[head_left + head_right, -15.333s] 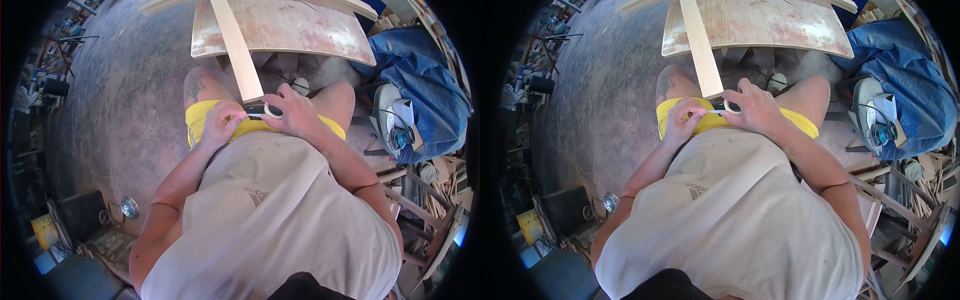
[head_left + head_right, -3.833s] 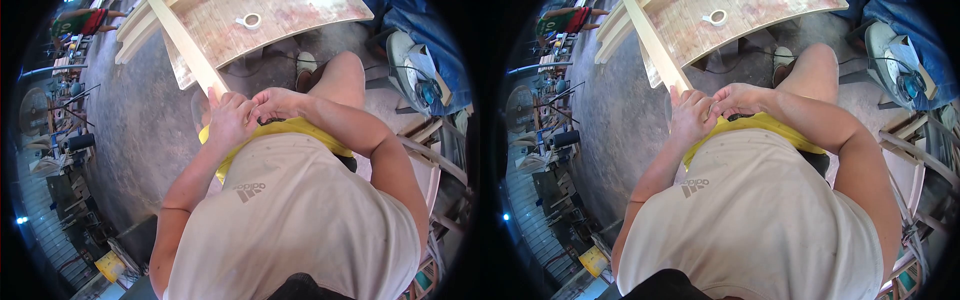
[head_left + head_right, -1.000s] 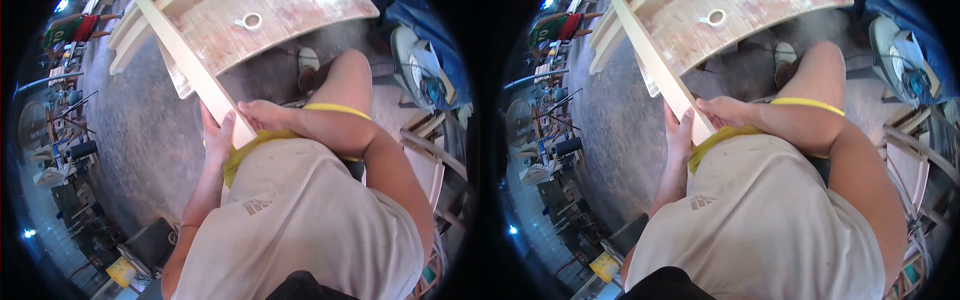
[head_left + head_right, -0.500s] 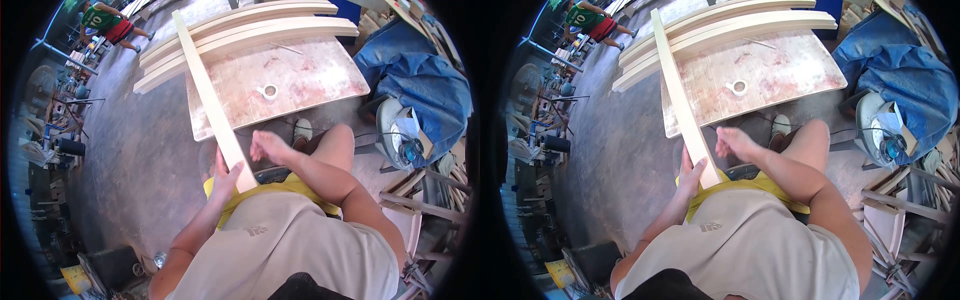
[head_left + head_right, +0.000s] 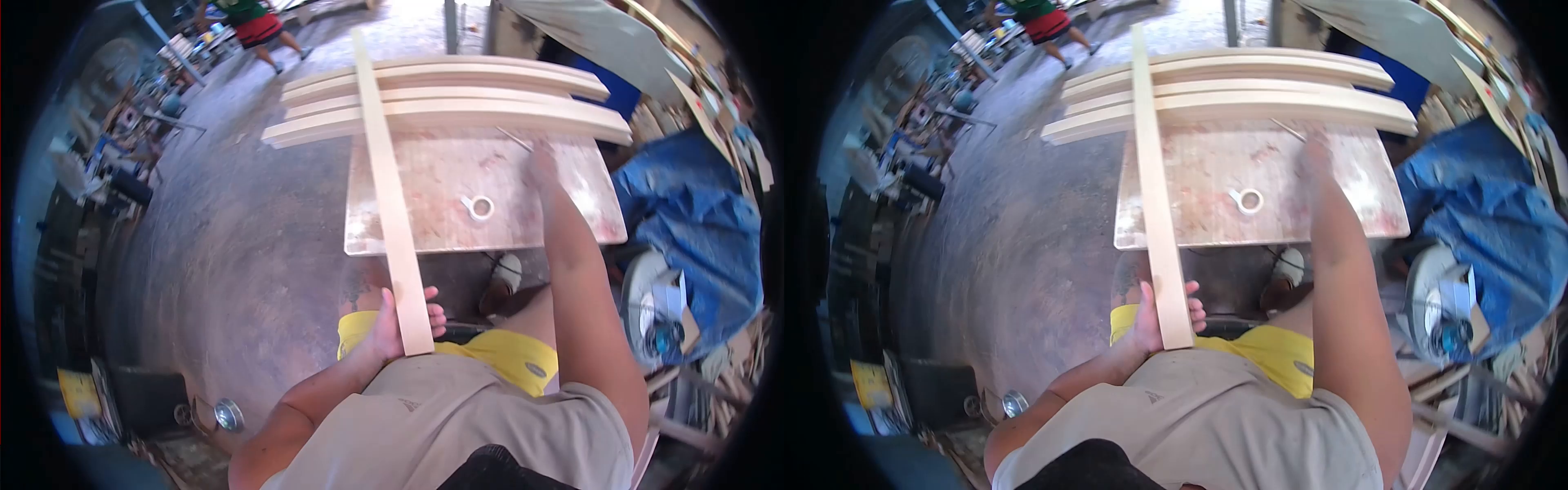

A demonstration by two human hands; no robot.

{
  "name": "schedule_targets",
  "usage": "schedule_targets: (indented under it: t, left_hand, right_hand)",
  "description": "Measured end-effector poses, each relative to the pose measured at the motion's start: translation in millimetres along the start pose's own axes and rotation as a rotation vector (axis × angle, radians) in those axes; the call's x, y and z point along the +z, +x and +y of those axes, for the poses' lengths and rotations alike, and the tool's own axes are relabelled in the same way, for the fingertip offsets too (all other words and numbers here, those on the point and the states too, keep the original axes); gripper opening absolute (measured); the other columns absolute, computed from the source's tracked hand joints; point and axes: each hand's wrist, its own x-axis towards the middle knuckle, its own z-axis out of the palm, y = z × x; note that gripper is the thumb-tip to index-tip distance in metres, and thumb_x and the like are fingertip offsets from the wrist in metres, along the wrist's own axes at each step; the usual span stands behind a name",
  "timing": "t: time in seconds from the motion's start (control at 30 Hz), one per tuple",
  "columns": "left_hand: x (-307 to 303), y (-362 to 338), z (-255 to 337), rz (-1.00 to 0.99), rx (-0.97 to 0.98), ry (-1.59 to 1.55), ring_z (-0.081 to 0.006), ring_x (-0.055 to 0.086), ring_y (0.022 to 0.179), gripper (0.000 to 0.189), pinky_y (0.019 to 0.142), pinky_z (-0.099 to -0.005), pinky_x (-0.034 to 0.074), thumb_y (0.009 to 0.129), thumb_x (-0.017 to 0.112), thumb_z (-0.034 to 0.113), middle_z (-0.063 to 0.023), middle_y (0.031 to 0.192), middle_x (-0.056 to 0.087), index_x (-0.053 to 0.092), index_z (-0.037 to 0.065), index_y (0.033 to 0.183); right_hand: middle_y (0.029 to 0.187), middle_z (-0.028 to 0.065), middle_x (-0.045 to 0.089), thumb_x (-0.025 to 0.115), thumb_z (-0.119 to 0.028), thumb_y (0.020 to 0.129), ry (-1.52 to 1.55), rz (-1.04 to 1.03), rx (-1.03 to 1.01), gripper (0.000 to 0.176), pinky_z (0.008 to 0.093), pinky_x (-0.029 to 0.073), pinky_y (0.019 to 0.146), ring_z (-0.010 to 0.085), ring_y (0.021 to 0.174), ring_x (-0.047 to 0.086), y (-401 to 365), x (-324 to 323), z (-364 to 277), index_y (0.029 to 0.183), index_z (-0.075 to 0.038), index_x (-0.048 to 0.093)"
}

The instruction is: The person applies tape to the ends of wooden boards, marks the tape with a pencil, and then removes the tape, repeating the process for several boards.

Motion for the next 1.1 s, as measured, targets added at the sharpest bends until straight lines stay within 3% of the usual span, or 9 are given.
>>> schedule_targets:
  t: [0.23, 0.37, 0.43, 0.5, 0.57, 0.63, 0.77, 0.83, 1.1]
  left_hand:
    - [2.1, -7.1, 5.6, 0.045, -0.060, 0.272, -0.0291, 0.062, 0.114, 0.130, 0.104, -0.0467, 0.047, 0.056, 0.055, 0.092, -0.0148, 0.123, 0.062, 0.028, 0.009, 0.152]
    - [-8.0, -8.2, 3.4, -0.031, -0.091, 0.327, -0.0282, 0.062, 0.114, 0.134, 0.102, -0.0451, 0.049, 0.052, 0.056, 0.092, -0.0147, 0.123, 0.063, 0.025, 0.009, 0.153]
    - [-10.9, -9.9, 4.5, -0.167, -0.084, 0.326, -0.0285, 0.061, 0.118, 0.129, 0.106, -0.0443, 0.048, 0.056, 0.069, 0.081, -0.0155, 0.123, 0.063, 0.023, 0.008, 0.153]
    - [-9.4, -10.4, 2.6, -0.185, -0.118, 0.266, -0.0296, 0.062, 0.116, 0.129, 0.103, -0.0440, 0.050, 0.057, 0.075, 0.076, -0.0167, 0.123, 0.063, 0.020, 0.011, 0.154]
    - [-13.0, -11.2, -4.9, -0.222, -0.056, 0.262, -0.0304, 0.063, 0.114, 0.128, 0.101, -0.0437, 0.051, 0.057, 0.079, 0.073, -0.0173, 0.122, 0.063, 0.020, 0.014, 0.155]
    - [-2.3, -5.2, -1.9, -0.269, -0.035, 0.284, -0.0312, 0.065, 0.110, 0.122, 0.092, -0.0446, 0.055, 0.063, 0.074, 0.074, -0.0179, 0.119, 0.063, 0.018, 0.019, 0.157]
    - [42.5, -7.3, 8.4, -0.380, 0.033, 0.327, -0.0326, 0.066, 0.107, 0.112, 0.092, -0.0432, 0.053, 0.069, 0.081, 0.061, -0.0178, 0.117, 0.064, 0.025, 0.015, 0.155]
    - [63.3, -3.3, 13.5, -0.432, 0.156, 0.467, -0.0303, 0.069, 0.098, 0.118, 0.084, -0.0400, 0.058, 0.069, 0.073, 0.071, -0.0165, 0.114, 0.064, 0.023, 0.007, 0.154]
    - [129.4, 4.3, 19.4, -0.381, 0.232, 0.321, -0.0293, 0.067, 0.093, 0.108, 0.081, -0.0429, 0.055, 0.071, 0.060, 0.080, -0.0147, 0.106, 0.065, 0.033, 0.009, 0.148]
  right_hand:
    - [0.140, 0.0150, 0.052, 0.041, -0.015, 0.098, -0.433, -0.397, 0.089, 0.034, 0.0514, 0.044, 0.103, 0.0333, 0.127, 0.052, 12.5, -27.0, -20.7, 0.126, -0.007, 0.059]
    - [0.124, 0.0148, 0.064, 0.045, -0.017, 0.097, -0.451, -0.201, 0.022, 0.029, 0.0504, 0.048, 0.095, 0.0332, 0.114, 0.061, 4.9, -21.3, -14.7, 0.114, -0.005, 0.066]
    - [0.101, 0.0110, 0.072, 0.051, -0.016, 0.095, 0.078, -0.185, 0.132, 0.025, 0.0463, 0.053, 0.082, 0.0300, 0.092, 0.069, 7.3, -24.5, -10.6, 0.110, -0.004, 0.066]
    - [0.079, 0.0064, 0.068, 0.056, -0.013, 0.092, 0.576, 0.020, -0.016, 0.014, 0.0360, 0.052, 0.064, 0.0216, 0.071, 0.065, -10.7, -28.1, -18.9, 0.102, -0.006, 0.064]
    - [0.073, 0.0027, 0.060, 0.056, -0.008, 0.093, 1.139, -0.302, 0.275, 0.004, 0.0269, 0.044, 0.056, 0.0129, 0.065, 0.056, -53.1, -85.9, -63.0, 0.096, -0.008, 0.059]
    - [0.071, 0.0026, 0.056, 0.057, -0.009, 0.092, 1.399, -0.327, 0.284, 0.003, 0.0242, 0.041, 0.053, 0.0102, 0.063, 0.053, -111.0, -140.3, -110.4, 0.093, -0.007, 0.054]
    - [0.077, 0.0057, 0.058, 0.057, -0.006, 0.093, 1.621, -0.415, 0.037, 0.009, 0.0244, 0.043, 0.056, 0.0109, 0.065, 0.053, -208.5, -199.9, -153.2, 0.093, -0.007, 0.048]
    - [0.078, 0.0068, 0.059, 0.060, -0.012, 0.096, 1.649, -0.325, -0.334, 0.013, 0.0257, 0.044, 0.058, 0.0122, 0.067, 0.053, -241.1, -225.7, -175.7, 0.093, -0.007, 0.048]
    - [0.079, 0.0109, 0.063, 0.070, 0.003, 0.075, 1.044, 0.047, -0.960, 0.018, 0.0365, 0.049, 0.060, 0.0249, 0.066, 0.059, -291.9, -291.8, -249.3, 0.087, -0.004, 0.059]
